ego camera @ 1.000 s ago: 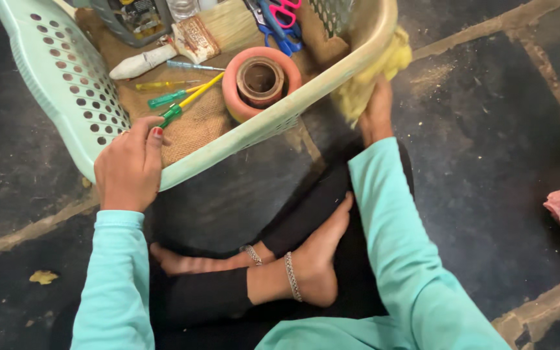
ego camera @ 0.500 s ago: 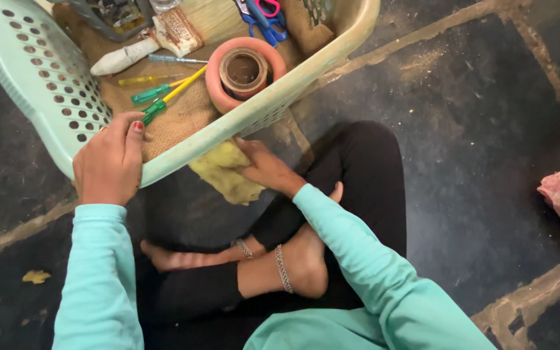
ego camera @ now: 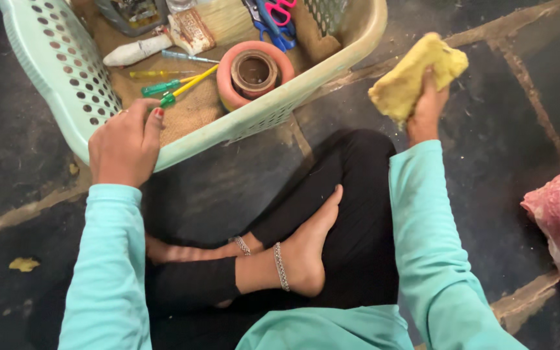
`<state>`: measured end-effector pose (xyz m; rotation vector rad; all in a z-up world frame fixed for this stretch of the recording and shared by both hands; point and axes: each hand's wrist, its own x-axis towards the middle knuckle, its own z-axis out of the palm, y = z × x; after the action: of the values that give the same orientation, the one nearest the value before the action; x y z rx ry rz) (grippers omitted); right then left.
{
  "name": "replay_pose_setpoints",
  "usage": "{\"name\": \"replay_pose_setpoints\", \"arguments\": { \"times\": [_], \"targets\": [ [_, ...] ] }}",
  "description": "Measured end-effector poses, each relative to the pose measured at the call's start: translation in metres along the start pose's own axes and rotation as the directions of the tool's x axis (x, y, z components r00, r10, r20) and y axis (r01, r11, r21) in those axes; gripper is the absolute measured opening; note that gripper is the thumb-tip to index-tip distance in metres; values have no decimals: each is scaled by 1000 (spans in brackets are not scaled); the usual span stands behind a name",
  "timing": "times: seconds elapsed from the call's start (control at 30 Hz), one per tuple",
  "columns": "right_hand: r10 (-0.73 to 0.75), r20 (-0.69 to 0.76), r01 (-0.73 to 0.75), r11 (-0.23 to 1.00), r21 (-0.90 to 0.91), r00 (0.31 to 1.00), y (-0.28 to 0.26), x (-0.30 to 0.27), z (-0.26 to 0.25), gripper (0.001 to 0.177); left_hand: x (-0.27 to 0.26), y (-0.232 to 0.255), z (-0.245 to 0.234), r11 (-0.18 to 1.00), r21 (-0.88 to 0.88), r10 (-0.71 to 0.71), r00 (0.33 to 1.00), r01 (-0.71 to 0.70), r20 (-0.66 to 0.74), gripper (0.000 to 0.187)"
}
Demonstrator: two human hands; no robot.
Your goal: The person sits on the floor and organizes various tools and supplies into a light green plastic basket. They place pliers, scissors, screwdrivers, paintbrushes, bottles, and a sponge into the basket, arranging them neatly on a burlap liner.
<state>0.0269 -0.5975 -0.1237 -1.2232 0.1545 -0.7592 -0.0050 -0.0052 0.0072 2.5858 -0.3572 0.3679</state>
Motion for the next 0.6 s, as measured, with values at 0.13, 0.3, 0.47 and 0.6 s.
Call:
{"name": "replay_pose_setpoints", "arguments": {
  "times": [0.13,0.3,0.47,0.6],
  "targets": [
    [-73,-30,57,929,-366,997,56,-14,57,44,-3,-3,6,999,44,-3,1000,3,-2,29],
    [-319,-201,254,922,-292,926,136,-149,178,56,3,-6,5,999,27,-32,999,32,-8,30],
    [-37,117,66,965,-256,992,96,-308,237,56,-1,-16,12,1000,-3,-5,1000,5,-31,30],
    [-122,653,366,896,-251,747,33,-362,286,56,0,-18,12,1000,-12,-22,998,22,-50,32]
  ]
}}
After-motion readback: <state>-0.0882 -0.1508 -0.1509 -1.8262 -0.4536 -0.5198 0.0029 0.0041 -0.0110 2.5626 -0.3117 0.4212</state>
